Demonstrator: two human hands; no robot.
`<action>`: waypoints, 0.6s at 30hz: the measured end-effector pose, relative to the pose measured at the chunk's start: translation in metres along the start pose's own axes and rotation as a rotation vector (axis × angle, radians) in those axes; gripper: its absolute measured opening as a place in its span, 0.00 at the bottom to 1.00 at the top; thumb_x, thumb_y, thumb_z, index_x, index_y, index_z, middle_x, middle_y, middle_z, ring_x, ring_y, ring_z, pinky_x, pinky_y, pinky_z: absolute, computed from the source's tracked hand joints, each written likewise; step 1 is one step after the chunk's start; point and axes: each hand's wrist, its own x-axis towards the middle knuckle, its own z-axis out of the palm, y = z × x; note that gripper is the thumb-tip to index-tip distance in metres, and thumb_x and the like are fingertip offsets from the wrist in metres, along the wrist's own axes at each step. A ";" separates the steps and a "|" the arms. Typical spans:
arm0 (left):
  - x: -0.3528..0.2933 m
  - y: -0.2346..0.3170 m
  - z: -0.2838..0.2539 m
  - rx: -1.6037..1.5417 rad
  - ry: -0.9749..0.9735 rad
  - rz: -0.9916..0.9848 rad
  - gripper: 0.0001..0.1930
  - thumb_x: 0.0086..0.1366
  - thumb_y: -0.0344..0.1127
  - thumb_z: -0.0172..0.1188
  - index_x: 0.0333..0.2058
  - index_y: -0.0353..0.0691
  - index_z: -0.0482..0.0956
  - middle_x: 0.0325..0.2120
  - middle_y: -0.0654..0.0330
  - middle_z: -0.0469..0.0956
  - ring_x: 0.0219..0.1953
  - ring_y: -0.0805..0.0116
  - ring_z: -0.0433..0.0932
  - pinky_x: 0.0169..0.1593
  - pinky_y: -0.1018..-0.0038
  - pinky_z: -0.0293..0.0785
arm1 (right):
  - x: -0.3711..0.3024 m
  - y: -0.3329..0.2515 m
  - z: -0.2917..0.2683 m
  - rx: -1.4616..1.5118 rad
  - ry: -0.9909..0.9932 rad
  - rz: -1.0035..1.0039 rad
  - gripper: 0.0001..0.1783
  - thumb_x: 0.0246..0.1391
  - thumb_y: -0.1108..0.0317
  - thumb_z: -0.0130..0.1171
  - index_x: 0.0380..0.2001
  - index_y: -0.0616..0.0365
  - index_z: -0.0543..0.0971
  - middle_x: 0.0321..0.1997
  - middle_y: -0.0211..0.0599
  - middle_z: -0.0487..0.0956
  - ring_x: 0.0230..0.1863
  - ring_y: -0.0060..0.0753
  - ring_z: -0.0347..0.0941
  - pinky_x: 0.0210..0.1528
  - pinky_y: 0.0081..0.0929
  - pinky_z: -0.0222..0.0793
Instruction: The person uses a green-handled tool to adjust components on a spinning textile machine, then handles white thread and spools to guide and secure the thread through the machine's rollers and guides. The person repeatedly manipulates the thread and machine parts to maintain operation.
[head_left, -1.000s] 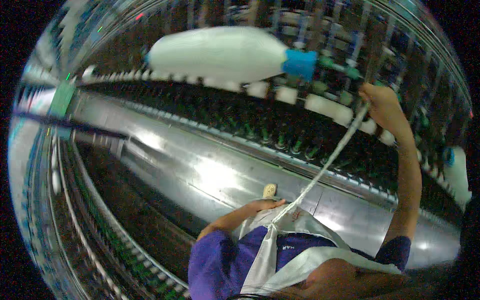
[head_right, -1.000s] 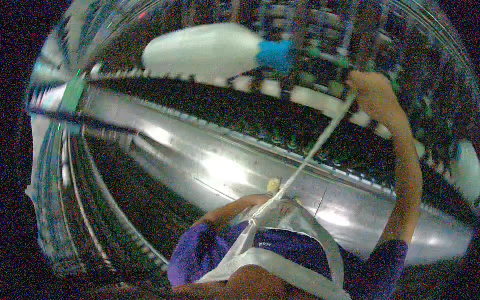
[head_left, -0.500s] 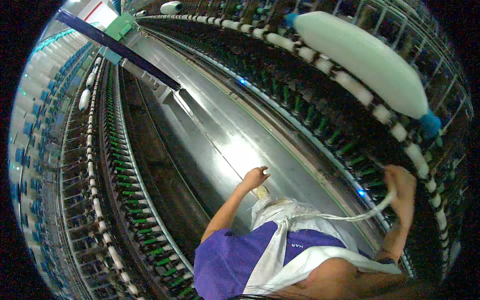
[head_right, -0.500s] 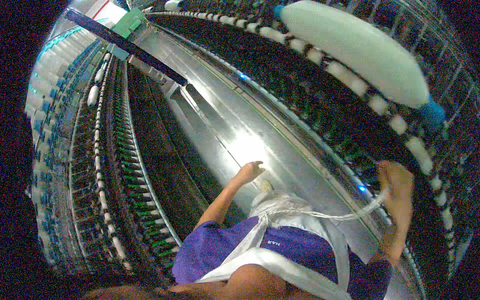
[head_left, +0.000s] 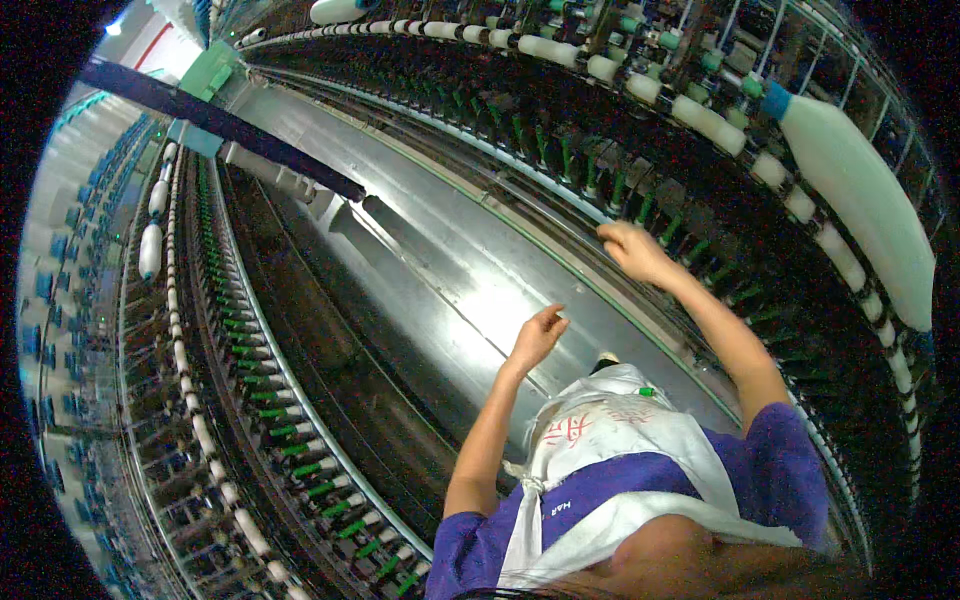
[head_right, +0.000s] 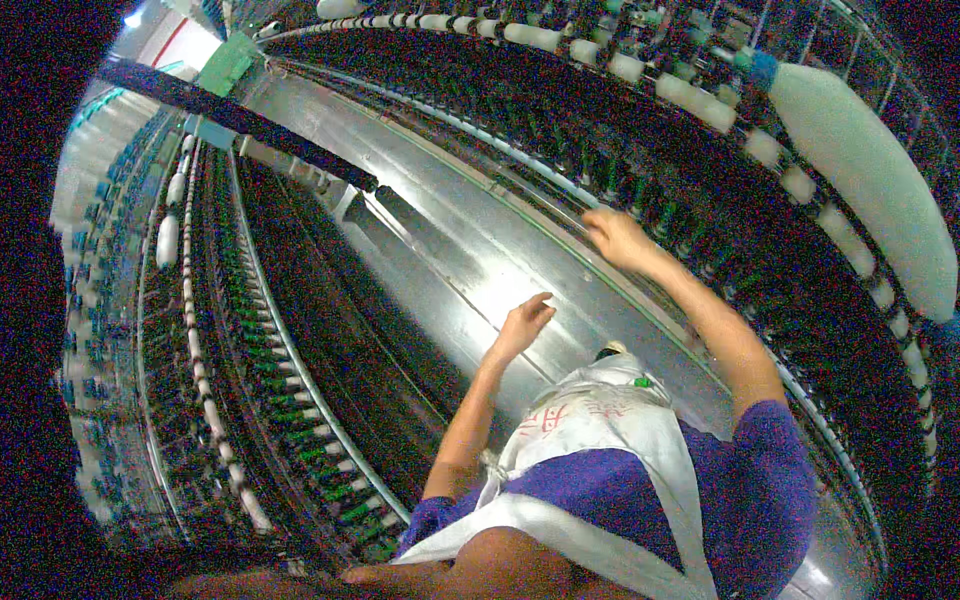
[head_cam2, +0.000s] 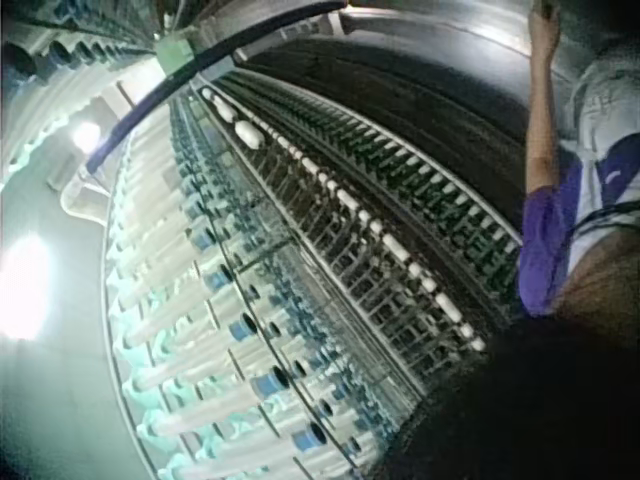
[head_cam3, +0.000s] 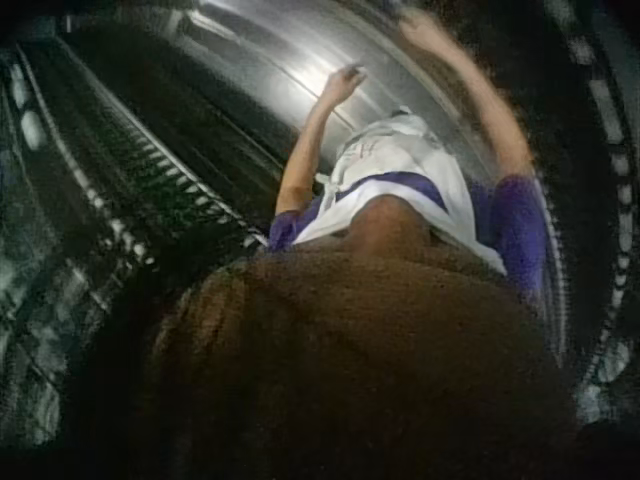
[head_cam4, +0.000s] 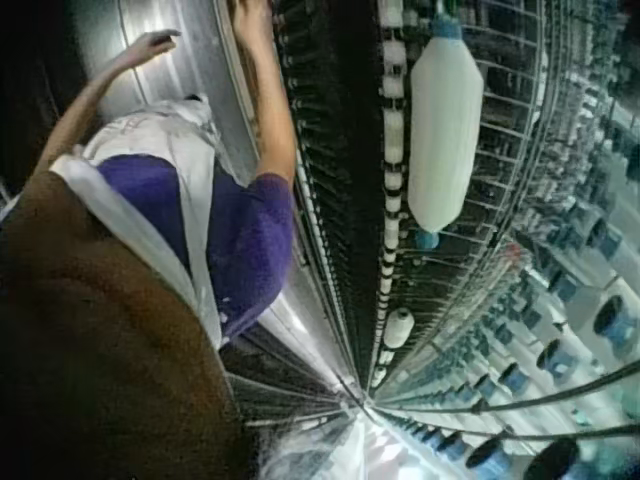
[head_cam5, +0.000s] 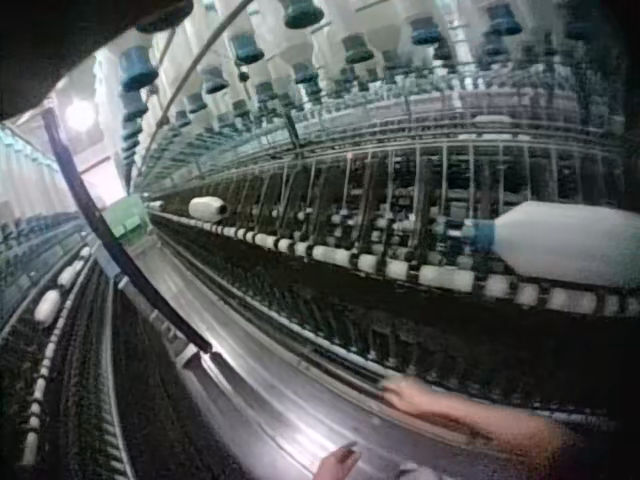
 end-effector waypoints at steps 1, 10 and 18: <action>0.007 -0.002 -0.003 -0.017 -0.023 0.018 0.19 0.61 0.38 0.55 0.49 0.37 0.70 0.33 0.52 0.78 0.36 0.66 0.77 0.41 0.73 0.72 | 0.032 0.004 0.002 -0.003 0.060 -0.024 0.20 0.52 0.68 0.49 0.48 0.64 0.69 0.50 0.49 0.70 0.47 0.51 0.69 0.49 0.37 0.65; 0.070 -0.023 -0.077 0.112 -0.093 -0.063 0.20 0.59 0.38 0.56 0.49 0.36 0.70 0.35 0.48 0.77 0.37 0.59 0.77 0.41 0.70 0.72 | 0.233 0.040 0.021 0.710 0.629 0.601 0.18 0.58 0.67 0.45 0.51 0.63 0.65 0.42 0.39 0.73 0.28 0.25 0.72 0.24 0.23 0.67; 0.146 -0.048 -0.122 0.045 -0.109 -0.034 0.18 0.58 0.35 0.58 0.46 0.36 0.72 0.29 0.50 0.78 0.31 0.59 0.78 0.36 0.71 0.73 | 0.099 0.064 0.151 0.361 0.251 0.420 0.14 0.56 0.60 0.48 0.25 0.59 0.74 0.15 0.35 0.72 0.18 0.31 0.68 0.22 0.31 0.63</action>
